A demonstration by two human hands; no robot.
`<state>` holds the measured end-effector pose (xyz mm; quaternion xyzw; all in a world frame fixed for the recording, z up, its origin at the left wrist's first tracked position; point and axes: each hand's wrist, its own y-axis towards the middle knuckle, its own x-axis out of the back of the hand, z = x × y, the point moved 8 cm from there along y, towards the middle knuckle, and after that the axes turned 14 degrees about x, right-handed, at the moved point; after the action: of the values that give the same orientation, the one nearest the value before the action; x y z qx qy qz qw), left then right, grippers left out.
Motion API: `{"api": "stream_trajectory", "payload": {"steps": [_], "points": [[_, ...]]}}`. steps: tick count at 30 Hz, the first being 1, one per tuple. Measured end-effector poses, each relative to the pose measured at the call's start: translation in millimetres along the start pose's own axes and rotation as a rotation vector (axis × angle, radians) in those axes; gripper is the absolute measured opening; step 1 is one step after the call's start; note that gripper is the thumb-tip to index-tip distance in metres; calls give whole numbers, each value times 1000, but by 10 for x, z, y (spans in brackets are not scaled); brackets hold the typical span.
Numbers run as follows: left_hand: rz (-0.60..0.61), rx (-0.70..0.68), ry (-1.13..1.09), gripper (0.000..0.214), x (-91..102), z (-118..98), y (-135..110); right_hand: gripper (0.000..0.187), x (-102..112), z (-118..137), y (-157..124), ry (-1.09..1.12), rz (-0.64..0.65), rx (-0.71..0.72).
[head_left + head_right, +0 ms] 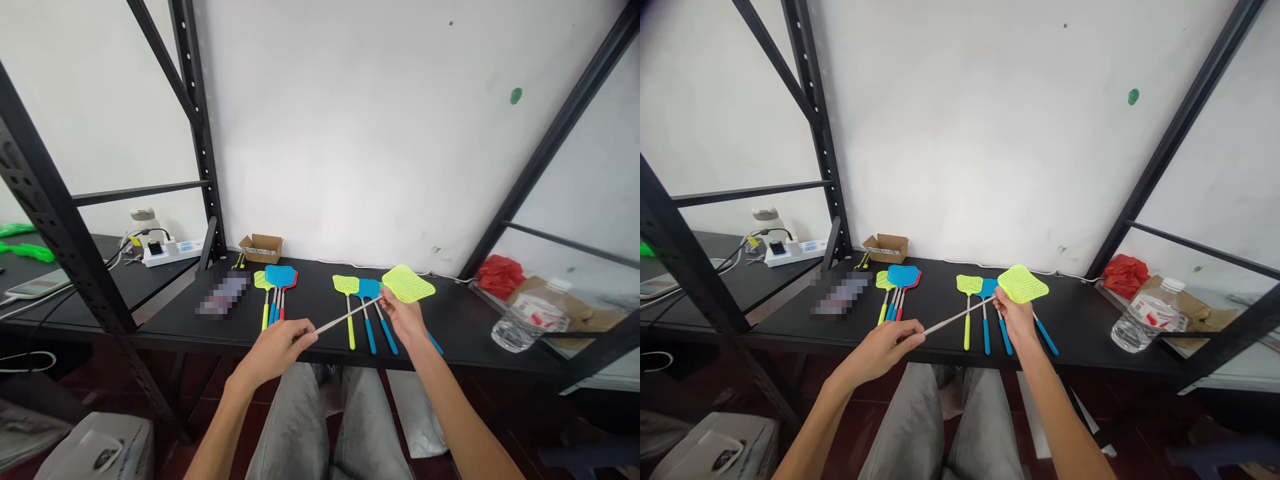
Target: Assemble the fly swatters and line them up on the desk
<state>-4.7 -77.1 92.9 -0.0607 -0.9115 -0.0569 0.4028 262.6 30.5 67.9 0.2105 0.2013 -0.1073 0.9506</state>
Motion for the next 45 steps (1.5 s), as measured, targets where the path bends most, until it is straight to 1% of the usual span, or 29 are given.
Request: {"api": "stream_trajectory", "payload": {"steps": [2,4,8,11,16,19,23,26,28,30,35,38,42,45], "points": [[40,-11,11,35,2,31,-1,29,88,51,58,-7,-14,17],[72,-20,9,36,-13,49,0,30,132,81,82,-14,-11,31],[103,-14,-2,38,12,103,-17,31,231,110,126,0,-32,47],[143,15,-11,38,71,175,-46,31,389,137,206,3,-78,59],[198,36,-78,36,127,317,-49,31,629,158,357,-4,-89,82],[198,69,-88,38,176,532,-32,32,818,160,467,3,-138,85],[173,148,-64,39,343,955,-69,29,1181,211,638,-5,-255,73],[164,202,-40,38,460,1200,-120,26,1417,286,721,-16,-302,66],[148,226,-22,36,514,1291,-139,25,1521,334,744,-26,-302,63],[121,234,-14,35,557,1338,-142,24,1599,370,750,-36,-298,66],[16,239,46,35,685,1440,-138,25,1724,394,770,-56,-298,67],[-93,250,97,37,813,1515,-159,26,1764,409,798,-59,-297,75],[-272,308,112,37,984,1584,-210,22,1797,450,819,-52,-310,78],[-323,327,96,35,1012,1564,-224,19,1784,504,811,-54,-315,95]]}}
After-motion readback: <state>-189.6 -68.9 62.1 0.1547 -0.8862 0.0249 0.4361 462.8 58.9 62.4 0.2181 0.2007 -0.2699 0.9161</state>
